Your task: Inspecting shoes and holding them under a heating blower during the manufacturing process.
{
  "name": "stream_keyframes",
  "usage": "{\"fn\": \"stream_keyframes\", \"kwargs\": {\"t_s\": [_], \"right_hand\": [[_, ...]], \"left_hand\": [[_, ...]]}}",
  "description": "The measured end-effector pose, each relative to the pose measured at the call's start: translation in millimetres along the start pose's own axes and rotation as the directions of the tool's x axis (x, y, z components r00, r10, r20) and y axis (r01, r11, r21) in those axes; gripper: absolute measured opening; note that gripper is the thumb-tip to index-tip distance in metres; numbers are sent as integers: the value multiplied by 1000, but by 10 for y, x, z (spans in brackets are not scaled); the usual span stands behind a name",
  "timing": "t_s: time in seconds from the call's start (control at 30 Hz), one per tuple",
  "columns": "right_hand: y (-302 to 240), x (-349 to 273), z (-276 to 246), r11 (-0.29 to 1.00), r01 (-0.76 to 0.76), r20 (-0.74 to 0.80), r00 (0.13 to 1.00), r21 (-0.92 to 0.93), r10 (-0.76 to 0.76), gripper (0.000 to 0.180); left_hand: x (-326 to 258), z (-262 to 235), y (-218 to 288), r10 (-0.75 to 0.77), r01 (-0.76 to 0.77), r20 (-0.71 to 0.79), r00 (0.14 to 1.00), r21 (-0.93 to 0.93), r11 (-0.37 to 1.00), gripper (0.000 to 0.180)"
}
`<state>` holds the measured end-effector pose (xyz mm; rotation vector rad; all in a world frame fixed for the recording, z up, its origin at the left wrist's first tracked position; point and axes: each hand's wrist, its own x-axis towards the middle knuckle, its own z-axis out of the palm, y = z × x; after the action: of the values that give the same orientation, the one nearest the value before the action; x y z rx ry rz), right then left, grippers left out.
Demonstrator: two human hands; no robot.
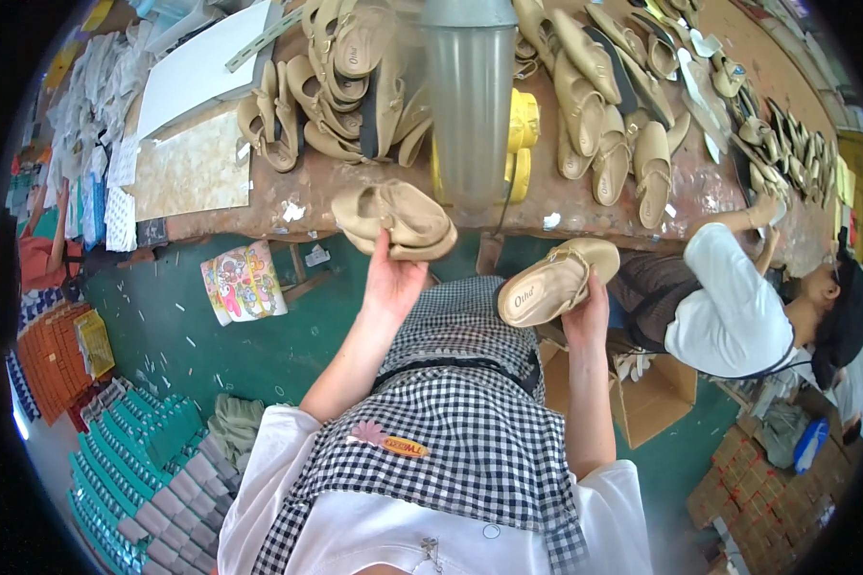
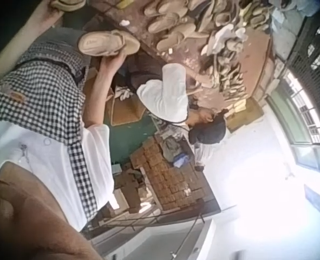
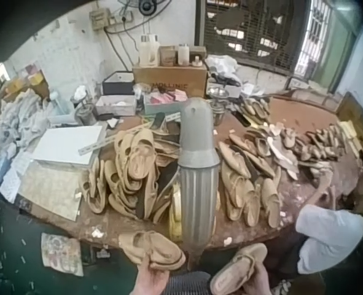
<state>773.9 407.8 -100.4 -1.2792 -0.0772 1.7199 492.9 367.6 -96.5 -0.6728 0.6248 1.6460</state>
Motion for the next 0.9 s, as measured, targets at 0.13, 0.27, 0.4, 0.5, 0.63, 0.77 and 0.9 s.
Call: {"fn": "stream_keyframes", "kwargs": {"t_s": [0.13,0.27,0.4,0.5,0.63,0.77,0.9], "right_hand": [[72,-10,85,1000,-11,24,1000,-6,11,31],[555,-93,475,974,64,182,983,-218,-24,34],[1240,-190,679,628,276,469,868,-727,161,56],[990,-228,797,654,151,456,828,-741,326,61],[403,-225,739,657,-50,292,869,-752,400,50],[115,-56,548,504,88,277,909,-859,313,43],[-292,483,744,447,396,458,888,-802,34,34]], "left_hand": [[-195,-235,53,-56,56,-33,998,26,998,44],[-321,-548,461,-248,124,0,969,866,484,61],[-557,-509,534,-211,-234,269,940,956,177,79],[-511,-372,902,-117,-167,205,972,947,276,82],[55,253,1613,452,-424,268,851,858,289,75],[965,1198,2284,522,-626,426,739,721,297,64],[1794,1018,3032,532,-334,454,715,890,-311,67]]}}
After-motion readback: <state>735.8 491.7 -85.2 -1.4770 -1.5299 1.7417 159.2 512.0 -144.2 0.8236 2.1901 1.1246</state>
